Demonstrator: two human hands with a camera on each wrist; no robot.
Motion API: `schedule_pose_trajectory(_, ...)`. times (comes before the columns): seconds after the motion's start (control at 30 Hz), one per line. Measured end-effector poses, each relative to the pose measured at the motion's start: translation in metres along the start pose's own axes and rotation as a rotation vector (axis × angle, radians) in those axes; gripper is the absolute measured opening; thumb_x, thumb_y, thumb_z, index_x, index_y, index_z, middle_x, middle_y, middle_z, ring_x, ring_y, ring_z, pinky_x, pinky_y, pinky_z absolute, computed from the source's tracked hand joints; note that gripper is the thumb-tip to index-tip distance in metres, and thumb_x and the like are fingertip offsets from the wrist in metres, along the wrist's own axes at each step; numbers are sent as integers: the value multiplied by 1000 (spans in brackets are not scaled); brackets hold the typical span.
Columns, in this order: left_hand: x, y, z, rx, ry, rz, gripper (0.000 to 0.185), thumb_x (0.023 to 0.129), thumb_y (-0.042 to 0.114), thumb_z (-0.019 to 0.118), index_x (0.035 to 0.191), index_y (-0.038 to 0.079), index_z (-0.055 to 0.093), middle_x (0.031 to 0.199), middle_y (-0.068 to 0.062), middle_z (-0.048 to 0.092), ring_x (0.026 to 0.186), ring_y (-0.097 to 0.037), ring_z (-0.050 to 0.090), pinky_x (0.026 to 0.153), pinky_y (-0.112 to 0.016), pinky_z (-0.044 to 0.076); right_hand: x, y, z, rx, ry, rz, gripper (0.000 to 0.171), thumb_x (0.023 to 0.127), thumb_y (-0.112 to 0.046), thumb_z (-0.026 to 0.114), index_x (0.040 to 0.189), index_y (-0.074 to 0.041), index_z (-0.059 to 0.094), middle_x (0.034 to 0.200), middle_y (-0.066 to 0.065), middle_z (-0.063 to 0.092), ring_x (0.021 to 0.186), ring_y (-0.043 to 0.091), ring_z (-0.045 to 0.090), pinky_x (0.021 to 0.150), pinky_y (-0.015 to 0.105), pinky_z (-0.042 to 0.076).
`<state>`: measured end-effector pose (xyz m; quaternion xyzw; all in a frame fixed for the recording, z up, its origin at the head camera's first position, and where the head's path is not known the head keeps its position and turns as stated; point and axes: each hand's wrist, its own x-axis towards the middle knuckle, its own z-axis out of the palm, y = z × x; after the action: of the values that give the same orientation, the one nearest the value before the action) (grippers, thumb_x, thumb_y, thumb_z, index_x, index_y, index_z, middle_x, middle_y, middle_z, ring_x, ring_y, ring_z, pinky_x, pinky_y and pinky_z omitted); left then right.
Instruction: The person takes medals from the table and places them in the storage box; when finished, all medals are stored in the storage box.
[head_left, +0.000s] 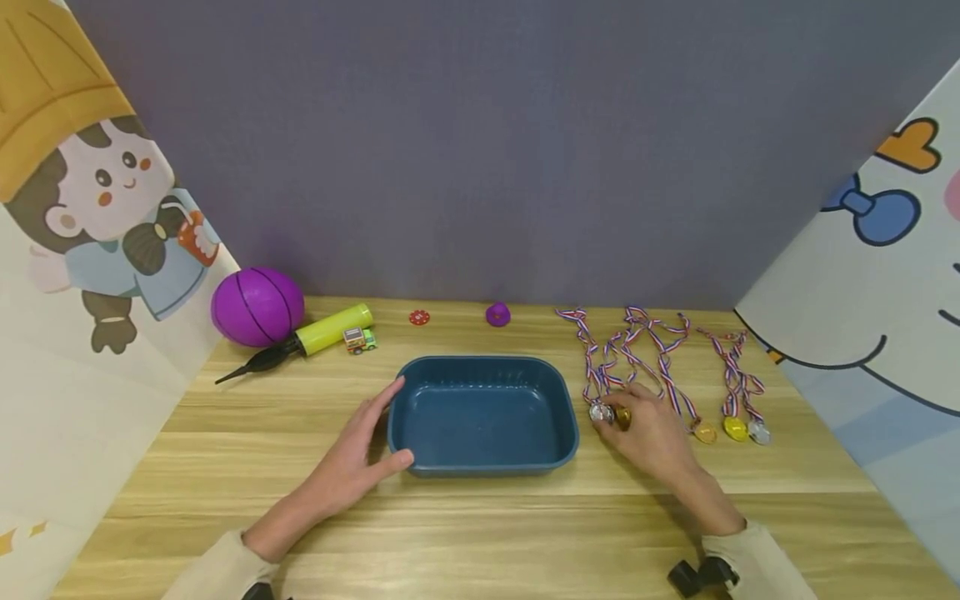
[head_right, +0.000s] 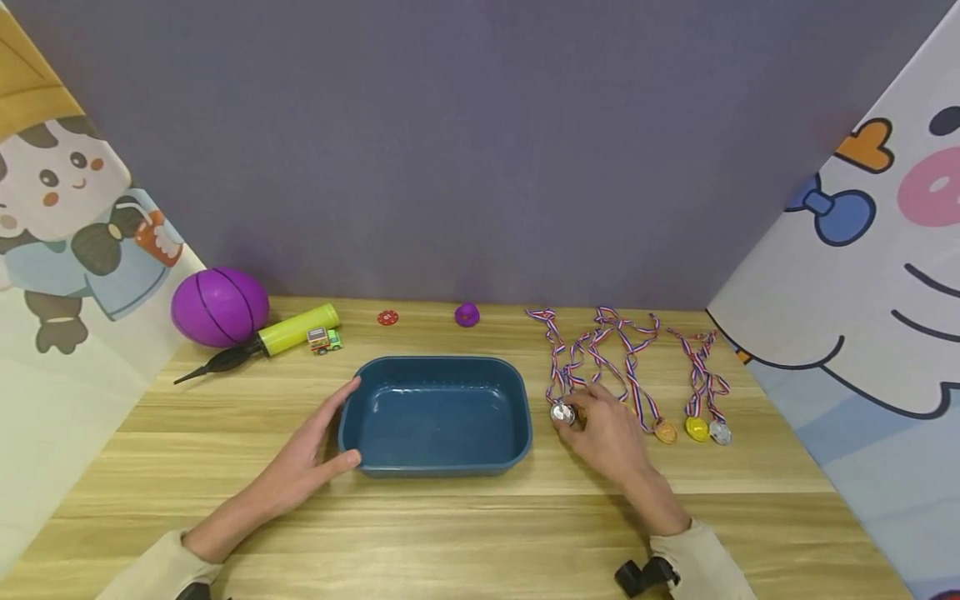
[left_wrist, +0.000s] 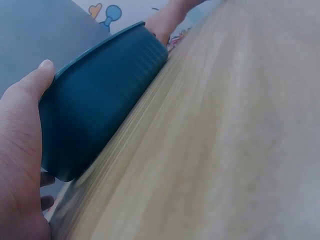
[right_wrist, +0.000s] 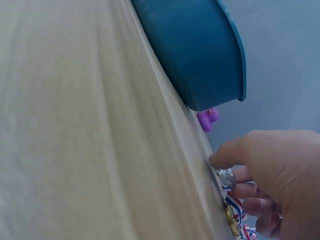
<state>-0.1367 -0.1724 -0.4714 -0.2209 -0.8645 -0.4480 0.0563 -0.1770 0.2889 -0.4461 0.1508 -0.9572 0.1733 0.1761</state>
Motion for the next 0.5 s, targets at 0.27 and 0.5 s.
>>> schedule_pose_trajectory(0.27,0,0,0,-6,6,1,98,100,41,80,179,34,22,175,-21,38,154,-52,42,115,-86,34,6,-5,-11,18,43,17,36,87,-19,92,118,-4,83,92,10,75,65,14,58,54,35,47)
schedule_pose_trajectory(0.5,0,0,1,-6,3,-17,98,100,42,79,179,37,20,178,-20,33,160,-57,30,116,-90,26,16,-4,-18,12,198,-47,35,85,-15,89,119,-6,84,77,5,69,60,12,54,50,31,40)
